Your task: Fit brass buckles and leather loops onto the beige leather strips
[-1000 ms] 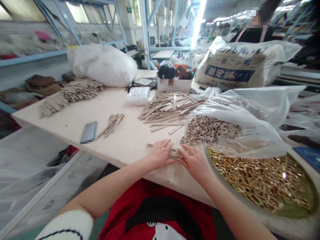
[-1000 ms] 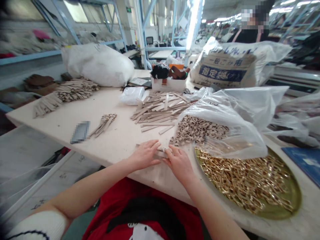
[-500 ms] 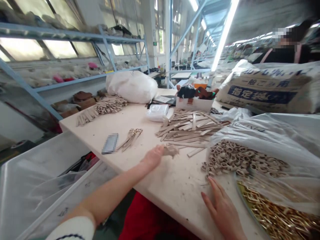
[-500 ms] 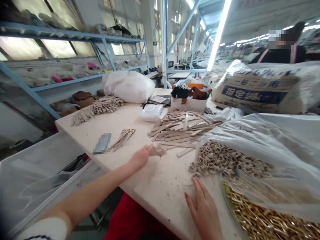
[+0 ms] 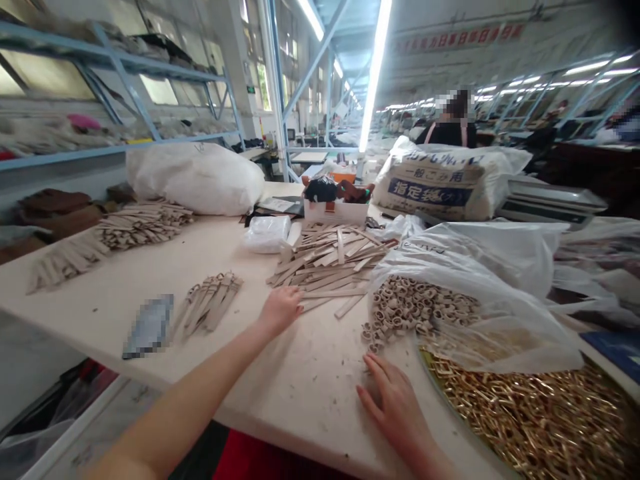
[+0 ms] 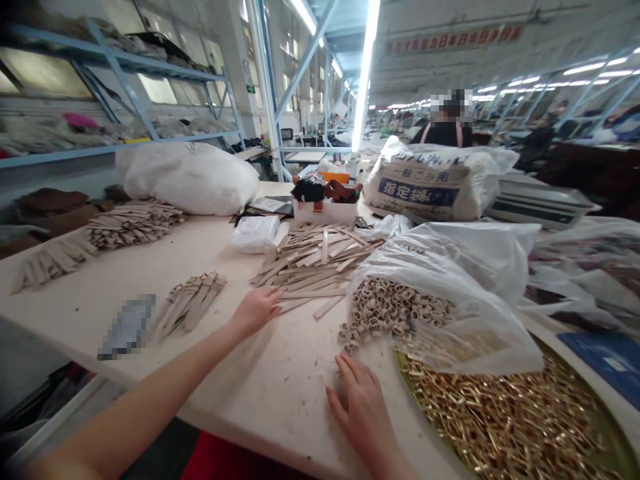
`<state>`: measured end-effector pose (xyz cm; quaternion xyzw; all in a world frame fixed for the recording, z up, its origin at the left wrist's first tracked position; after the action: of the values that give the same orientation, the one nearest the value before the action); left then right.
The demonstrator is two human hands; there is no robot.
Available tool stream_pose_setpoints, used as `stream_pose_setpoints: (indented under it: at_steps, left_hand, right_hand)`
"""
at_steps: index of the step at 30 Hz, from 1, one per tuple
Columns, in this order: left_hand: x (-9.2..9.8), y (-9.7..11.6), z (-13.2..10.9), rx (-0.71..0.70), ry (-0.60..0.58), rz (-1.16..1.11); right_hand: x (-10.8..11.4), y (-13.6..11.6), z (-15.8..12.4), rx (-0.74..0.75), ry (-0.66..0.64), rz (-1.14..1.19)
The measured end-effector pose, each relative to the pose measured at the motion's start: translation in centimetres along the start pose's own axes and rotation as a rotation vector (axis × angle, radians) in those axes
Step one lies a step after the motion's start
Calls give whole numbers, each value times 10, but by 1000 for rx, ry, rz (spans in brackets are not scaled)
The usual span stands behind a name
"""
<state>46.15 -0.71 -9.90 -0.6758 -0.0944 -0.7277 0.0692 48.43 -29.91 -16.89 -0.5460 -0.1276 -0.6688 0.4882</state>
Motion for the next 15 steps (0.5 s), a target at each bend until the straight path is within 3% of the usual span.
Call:
stream_pose_setpoints:
  at_steps: [3,7,11,15]
  left_hand:
    - [-13,52,44,-23,-34,-58]
    - [-19,73,73,52,-63,-84]
    - [-11,70,63,54,-92,-120]
    - [-2,81,30,48,-72,-190]
  right_hand:
    - [1,-1,1,-4,-13,13]
    - [7,-4,4,-20,-11,52]
    - [14,-9,8,-60,-4,133]
    - [18,-7,9,-119,56,272]
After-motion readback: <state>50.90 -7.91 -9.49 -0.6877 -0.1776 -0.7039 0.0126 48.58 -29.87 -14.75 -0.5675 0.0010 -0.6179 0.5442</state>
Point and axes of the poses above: each hand's wrist, its own z-axis towards the middle knuckle, its own x-axis out of the back of the hand, y = z × x, the point moved 1 cm from there along z, towards the middle knuckle
